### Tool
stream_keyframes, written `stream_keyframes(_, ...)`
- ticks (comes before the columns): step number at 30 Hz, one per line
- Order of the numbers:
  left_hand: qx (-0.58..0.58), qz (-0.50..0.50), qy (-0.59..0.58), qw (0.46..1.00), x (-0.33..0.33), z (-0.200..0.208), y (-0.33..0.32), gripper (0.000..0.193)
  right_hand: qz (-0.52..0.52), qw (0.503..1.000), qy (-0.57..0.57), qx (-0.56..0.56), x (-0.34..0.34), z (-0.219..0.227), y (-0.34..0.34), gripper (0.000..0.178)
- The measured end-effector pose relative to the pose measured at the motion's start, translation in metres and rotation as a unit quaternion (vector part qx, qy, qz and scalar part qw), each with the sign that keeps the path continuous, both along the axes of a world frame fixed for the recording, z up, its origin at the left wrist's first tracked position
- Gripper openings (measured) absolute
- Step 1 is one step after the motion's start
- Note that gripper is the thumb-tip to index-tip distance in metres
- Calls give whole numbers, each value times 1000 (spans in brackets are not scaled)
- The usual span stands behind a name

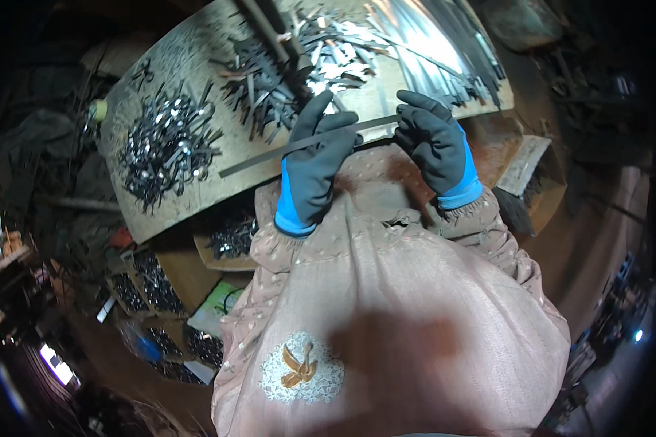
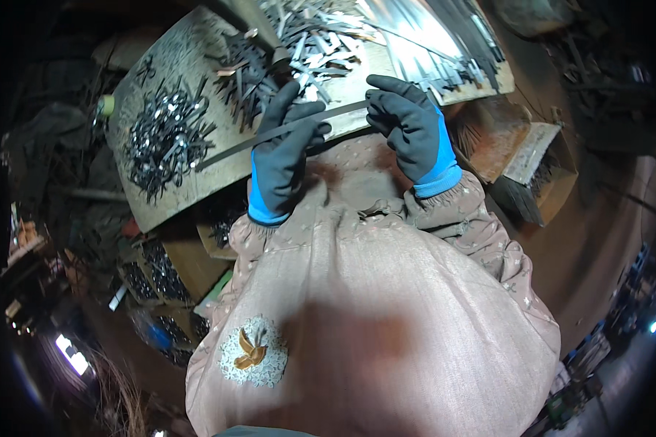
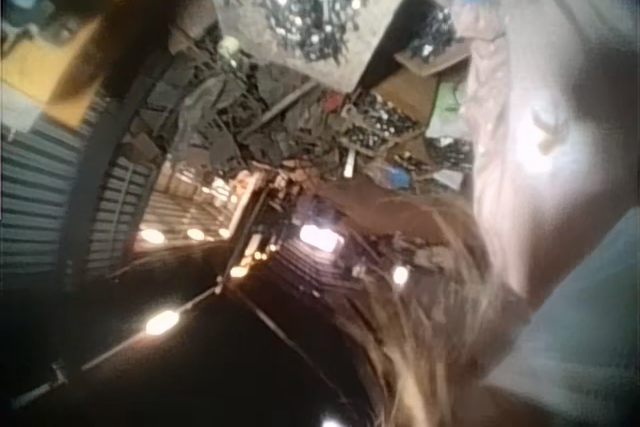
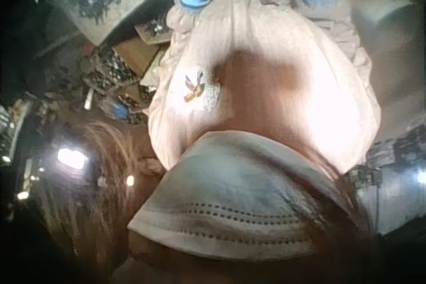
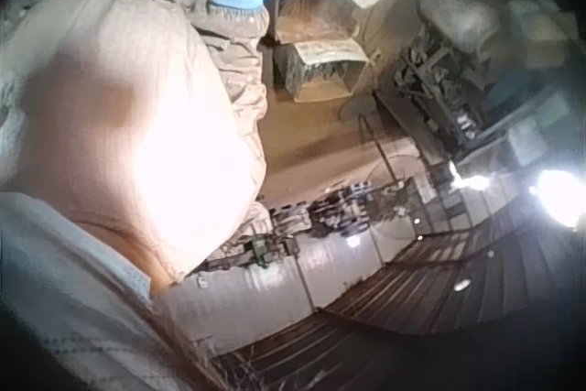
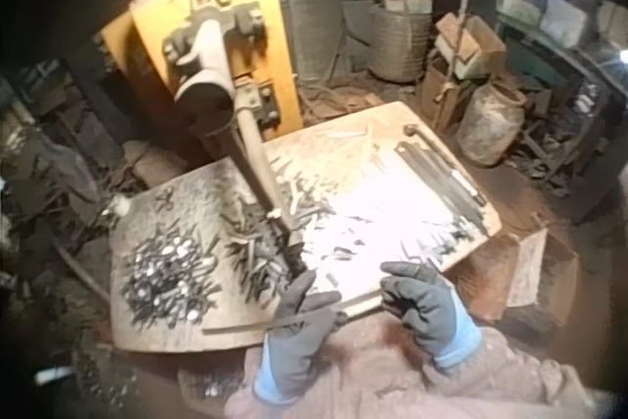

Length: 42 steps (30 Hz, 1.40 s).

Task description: The person bends metal strips into loops by hand and spot welds them using a spot welding machine.

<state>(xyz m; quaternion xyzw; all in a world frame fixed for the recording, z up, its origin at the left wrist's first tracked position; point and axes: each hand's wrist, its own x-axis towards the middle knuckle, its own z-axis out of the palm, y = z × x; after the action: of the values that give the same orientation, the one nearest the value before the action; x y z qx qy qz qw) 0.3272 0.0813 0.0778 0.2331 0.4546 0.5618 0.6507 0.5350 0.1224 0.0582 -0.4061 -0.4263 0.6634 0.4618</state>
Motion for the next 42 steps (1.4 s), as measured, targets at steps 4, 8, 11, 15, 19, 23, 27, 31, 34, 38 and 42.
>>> stream_keyframes(4, 211, 4, 268, 940, -16, -25, 0, 51, 56, 998, -19, 4, -19, -8, 8, 42)
stream_keyframes(8, 242, 19, 342, 908, -15, -14, 0, 67, 53, 997, 54, 10, -41, -10, 6, 50)
stream_keyframes(11, 284, 62, 277, 916, -16, -33, 0, 65, 76, 996, 30, 42, -55, -9, 4, 59)
stream_keyframes(15, 293, 90, 252, 918, -14, -44, 0, 66, -5, 999, 25, 27, -74, 0, 7, 45)
stream_keyframes(19, 192, 129, 329, 916, -4, -20, 8, 50, -89, 991, 45, 93, -90, -2, 28, 29)
stream_keyframes(23, 58, 21, 364, 930, -26, 6, 31, 26, -64, 753, -437, 488, -85, 24, 49, 28)
stream_keyframes(27, 87, -243, 767, 588, -43, 20, 64, 30, 158, 606, -613, 482, -94, 36, 51, 16)
stream_keyframes(31, 37, -45, 429, 901, -46, 2, 85, 25, 27, 815, -450, 366, -90, 31, 70, 25)
stream_keyframes(34, 145, -16, 311, 939, -48, 0, 82, 23, 68, 984, -136, 94, -93, 17, 84, 30)
stream_keyframes(38, 267, -22, 428, 863, -48, -8, 76, 22, 50, 947, -112, 297, -94, 19, 83, 28)
stream_keyframes(42, 177, 21, 314, 932, -41, 3, 77, 23, 50, 994, 94, 4, -98, 33, 77, 25)
